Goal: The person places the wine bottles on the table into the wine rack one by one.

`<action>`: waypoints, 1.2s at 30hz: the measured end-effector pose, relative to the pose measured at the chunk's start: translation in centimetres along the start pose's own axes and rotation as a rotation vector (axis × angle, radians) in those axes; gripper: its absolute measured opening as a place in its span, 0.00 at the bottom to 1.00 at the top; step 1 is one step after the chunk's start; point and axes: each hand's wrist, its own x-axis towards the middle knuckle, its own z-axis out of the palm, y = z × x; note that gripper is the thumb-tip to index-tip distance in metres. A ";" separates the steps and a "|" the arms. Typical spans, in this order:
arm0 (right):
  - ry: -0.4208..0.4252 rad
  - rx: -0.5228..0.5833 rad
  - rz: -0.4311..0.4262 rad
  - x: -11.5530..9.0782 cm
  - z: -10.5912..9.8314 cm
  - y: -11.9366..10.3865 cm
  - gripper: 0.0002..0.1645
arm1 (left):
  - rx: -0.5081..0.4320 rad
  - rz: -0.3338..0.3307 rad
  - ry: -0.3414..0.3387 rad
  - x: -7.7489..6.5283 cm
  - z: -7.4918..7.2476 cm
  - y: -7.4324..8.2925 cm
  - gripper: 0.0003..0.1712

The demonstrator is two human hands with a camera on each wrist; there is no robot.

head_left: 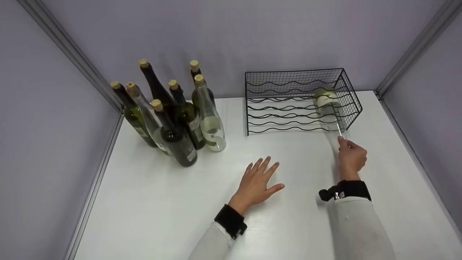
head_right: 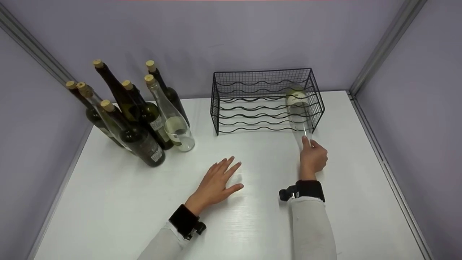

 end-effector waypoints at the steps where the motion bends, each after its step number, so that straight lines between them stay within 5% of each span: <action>1: -0.002 0.001 0.000 0.1 0.1 0.0 0.36 | 0.001 0.000 -0.001 0.0 0.0 0.0 0.44; 36: -0.143 0.069 0.047 1.3 0.7 1.3 0.41 | 0.002 0.009 -0.030 -0.7 0.6 -0.5 0.43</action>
